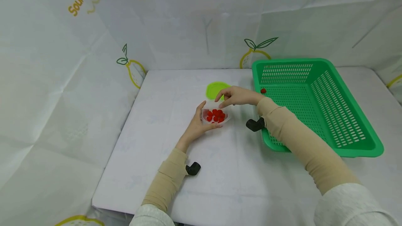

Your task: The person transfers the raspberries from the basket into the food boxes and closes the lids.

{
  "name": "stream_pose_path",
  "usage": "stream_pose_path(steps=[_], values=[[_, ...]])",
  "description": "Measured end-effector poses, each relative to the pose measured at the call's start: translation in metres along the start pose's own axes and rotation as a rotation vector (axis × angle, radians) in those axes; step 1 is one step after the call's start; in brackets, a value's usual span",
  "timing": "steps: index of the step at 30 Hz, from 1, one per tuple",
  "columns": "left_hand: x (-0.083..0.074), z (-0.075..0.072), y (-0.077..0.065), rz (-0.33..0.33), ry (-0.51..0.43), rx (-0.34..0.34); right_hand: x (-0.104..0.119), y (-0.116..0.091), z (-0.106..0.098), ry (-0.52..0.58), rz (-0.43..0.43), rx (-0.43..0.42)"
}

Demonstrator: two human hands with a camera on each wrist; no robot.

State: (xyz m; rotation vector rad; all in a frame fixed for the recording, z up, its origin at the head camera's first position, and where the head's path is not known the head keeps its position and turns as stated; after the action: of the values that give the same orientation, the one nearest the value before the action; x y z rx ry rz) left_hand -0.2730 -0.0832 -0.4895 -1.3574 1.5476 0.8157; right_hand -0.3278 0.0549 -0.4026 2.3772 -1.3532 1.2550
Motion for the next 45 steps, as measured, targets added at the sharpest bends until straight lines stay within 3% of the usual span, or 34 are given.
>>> stream_pose_path(steps=[5, 15, 21, 25, 34, 37, 45], values=[[0.001, 0.0, 0.001, -0.009, 0.001, 0.002, 0.002, -0.01, -0.019, 0.042, -0.009, -0.051], [0.001, 0.002, 0.002, -0.004, -0.003, 0.0, -0.001, -0.045, -0.08, 0.085, 0.023, -0.211], [0.0, 0.001, 0.001, 0.0, -0.004, -0.001, -0.023, -0.063, -0.108, 0.112, 0.044, -0.304], [0.0, 0.001, 0.001, 0.002, 0.0, -0.001, -0.05, -0.072, -0.121, 0.169, 0.056, -0.363], [0.0, 0.001, 0.002, 0.009, 0.01, -0.005, -0.118, -0.081, -0.12, 0.174, 0.193, -0.408], [0.0, 0.001, 0.002, 0.009, 0.012, -0.004, -0.129, -0.079, -0.116, 0.163, 0.211, -0.413], [0.002, 0.001, 0.002, -0.002, 0.015, -0.004, -0.143, -0.066, -0.091, 0.039, 0.224, -0.307]])
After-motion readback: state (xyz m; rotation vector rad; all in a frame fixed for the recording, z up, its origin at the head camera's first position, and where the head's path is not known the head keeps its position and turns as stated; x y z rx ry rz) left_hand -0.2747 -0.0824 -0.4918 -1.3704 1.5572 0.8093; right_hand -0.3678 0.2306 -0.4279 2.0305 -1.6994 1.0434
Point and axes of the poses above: each hand's wrist, its own y-axis towards the middle knuckle, its own z-axis out of the palm, x = y × z, the point moved 8 cm from there along y, towards the middle knuckle, and after that the axes turned 4 degrees about -x, right-handed, at the moved point
